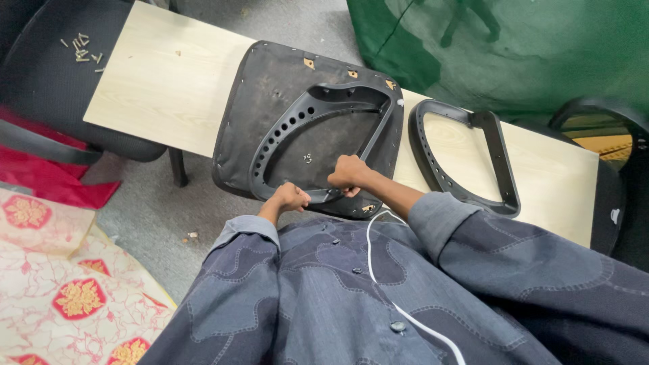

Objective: The person uses a screwdriver to attach a black plastic frame to the underside of an overturned chair seat. They align the frame, insert screws, and tighten them to secure the frame to the seat.

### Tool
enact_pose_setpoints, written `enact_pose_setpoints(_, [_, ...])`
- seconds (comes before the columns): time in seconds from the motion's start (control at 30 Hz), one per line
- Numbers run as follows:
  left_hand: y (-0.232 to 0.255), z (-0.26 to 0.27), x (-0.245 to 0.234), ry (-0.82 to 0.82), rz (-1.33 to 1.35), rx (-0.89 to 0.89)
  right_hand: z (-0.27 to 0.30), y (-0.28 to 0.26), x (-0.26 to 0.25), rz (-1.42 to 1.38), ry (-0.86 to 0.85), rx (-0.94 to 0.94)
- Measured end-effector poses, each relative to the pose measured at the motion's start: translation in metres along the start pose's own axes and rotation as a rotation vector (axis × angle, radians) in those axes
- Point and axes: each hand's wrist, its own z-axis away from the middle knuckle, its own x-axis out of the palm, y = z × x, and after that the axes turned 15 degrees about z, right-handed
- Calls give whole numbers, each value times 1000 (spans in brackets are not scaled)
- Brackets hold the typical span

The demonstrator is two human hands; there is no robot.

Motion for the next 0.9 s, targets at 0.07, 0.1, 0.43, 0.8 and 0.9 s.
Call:
enact_pose_setpoints(0.07, [4,3,-5,-46,-19,4,5,0,-3,129,42,-20])
enact_pose_setpoints(0.1, [5,3,-5,-44,-14,-9,7,-1,-4,197,60,-31])
enact_pose_setpoints(0.43, [13,11,0,10,40,-34,-1,15,8,812,229,-598])
enact_pose_setpoints(0.8, [28,39,-9,20,62,-114,-1,-6,-13,666,74,-409])
enact_pose_setpoints(0.9, [29,37,-8,20,42,-106,4,-7,-15,404,26,-182])
